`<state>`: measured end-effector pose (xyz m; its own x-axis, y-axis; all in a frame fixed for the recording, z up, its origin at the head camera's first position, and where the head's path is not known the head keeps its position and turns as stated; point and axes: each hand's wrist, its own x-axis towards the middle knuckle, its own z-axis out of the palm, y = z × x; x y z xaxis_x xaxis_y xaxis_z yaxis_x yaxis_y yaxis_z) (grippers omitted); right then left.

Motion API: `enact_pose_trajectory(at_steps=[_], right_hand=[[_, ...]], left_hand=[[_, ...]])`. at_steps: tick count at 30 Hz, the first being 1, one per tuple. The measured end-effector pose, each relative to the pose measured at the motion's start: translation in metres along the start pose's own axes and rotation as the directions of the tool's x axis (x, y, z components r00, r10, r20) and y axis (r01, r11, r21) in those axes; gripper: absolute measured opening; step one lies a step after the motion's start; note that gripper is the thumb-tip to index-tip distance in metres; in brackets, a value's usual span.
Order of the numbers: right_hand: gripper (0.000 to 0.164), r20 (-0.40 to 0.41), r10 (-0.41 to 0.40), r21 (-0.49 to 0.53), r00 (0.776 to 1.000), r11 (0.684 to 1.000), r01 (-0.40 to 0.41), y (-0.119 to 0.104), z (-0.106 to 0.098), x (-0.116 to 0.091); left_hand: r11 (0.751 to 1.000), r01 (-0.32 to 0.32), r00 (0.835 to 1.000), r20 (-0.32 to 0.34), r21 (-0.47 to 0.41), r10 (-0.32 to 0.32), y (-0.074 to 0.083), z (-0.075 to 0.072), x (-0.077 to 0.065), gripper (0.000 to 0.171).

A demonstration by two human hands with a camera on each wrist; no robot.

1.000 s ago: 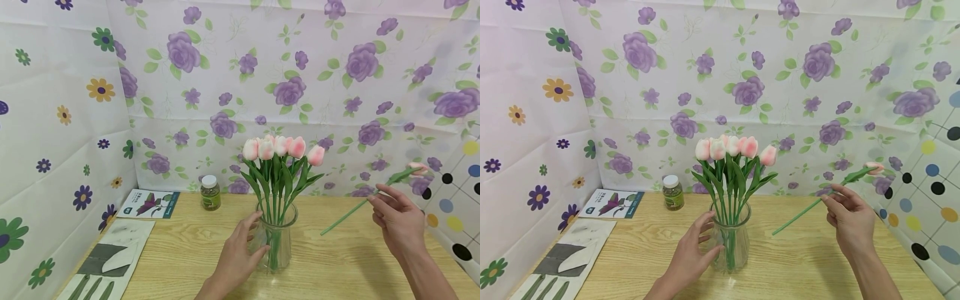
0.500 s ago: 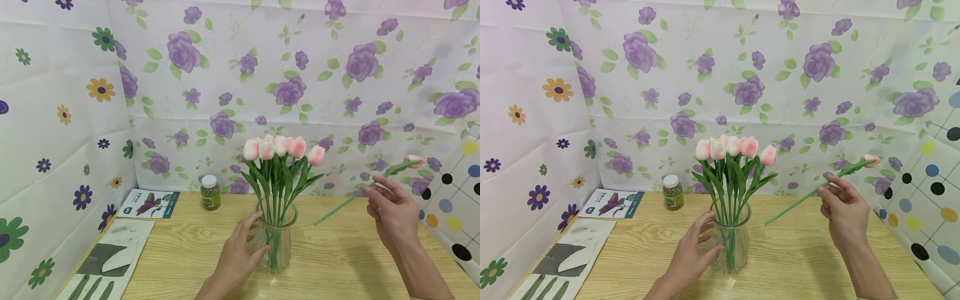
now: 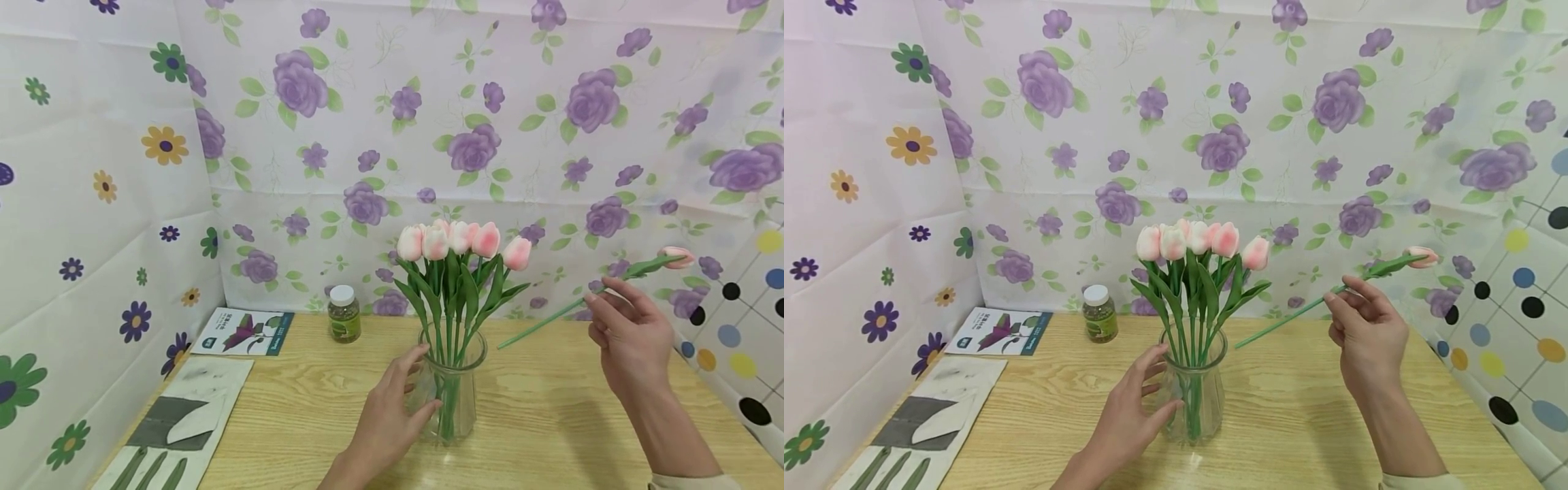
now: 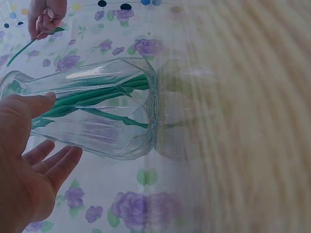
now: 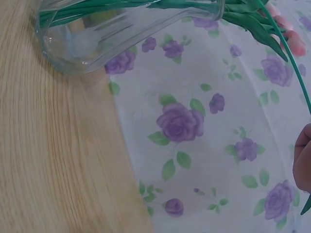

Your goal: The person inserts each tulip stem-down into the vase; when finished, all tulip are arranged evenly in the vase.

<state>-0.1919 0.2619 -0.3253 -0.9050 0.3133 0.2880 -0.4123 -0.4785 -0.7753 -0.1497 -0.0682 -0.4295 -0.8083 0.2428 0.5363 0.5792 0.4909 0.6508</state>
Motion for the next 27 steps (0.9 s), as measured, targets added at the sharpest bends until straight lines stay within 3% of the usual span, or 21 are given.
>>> enact_pose_trajectory(at_steps=[8, 16, 22, 27], right_hand=[[0.038, -0.048, -0.068, -0.064, 0.997, 0.996, 0.064, 0.001, 0.019, -0.004], [0.037, -0.046, -0.171, -0.143, 0.984, 0.976, 0.163, 0.003, 0.041, -0.011], [0.038, 0.034, -0.267, -0.210, 0.963, 0.940, 0.268, 0.007, 0.049, -0.015], [0.038, 0.160, -0.374, -0.245, 0.913, 0.881, 0.404, 0.012, 0.054, -0.019]], left_hand=[[1.000, -0.008, 1.000, -0.002, 0.006, 0.008, 0.000, 0.000, 0.001, 0.091], [1.000, -0.009, 1.000, -0.008, 0.009, 0.010, 0.001, -0.001, 0.001, 0.089], [1.000, -0.017, 1.000, -0.014, 0.009, 0.017, 0.000, 0.000, 0.000, 0.089], [1.000, -0.015, 1.000, -0.015, 0.012, 0.015, 0.000, 0.000, 0.000, 0.090]])
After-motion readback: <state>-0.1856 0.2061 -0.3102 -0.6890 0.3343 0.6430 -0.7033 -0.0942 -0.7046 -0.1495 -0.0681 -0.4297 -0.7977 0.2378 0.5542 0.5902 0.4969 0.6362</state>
